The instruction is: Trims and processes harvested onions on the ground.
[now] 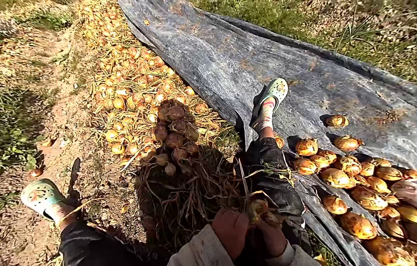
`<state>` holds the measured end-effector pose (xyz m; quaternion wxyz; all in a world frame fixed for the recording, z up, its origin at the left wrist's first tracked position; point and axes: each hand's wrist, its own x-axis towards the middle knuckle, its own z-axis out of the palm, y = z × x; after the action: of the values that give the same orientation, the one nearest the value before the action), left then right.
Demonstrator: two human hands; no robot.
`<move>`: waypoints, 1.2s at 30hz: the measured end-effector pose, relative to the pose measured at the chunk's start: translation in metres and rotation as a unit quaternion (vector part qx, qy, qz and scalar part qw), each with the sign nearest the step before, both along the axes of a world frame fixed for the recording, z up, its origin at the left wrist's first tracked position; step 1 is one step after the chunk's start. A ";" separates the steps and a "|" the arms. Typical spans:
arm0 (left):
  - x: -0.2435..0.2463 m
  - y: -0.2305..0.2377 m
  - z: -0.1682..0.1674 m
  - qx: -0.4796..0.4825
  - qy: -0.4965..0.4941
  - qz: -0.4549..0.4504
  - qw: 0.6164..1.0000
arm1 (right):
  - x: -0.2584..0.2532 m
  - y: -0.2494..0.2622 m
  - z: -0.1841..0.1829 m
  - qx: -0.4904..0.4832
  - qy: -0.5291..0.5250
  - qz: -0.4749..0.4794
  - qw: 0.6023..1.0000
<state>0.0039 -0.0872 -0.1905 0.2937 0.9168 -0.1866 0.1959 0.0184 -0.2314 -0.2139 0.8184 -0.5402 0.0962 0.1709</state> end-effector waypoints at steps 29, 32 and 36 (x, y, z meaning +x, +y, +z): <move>0.140 0.171 -0.055 0.259 0.537 0.200 0.778 | 0.017 -0.031 0.054 -0.130 0.012 0.042 0.991; 0.137 0.162 -0.059 0.251 0.547 0.237 0.763 | 0.016 -0.023 0.056 -0.154 0.011 0.074 0.985; 0.114 0.159 -0.045 0.192 0.556 0.228 0.776 | 0.008 -0.018 0.052 -0.155 0.018 0.124 0.980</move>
<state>0.1175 0.0719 -0.2352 0.1111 0.9190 0.1897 -0.3272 0.0264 -0.2491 -0.1622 0.6952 -0.6652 0.0681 0.2637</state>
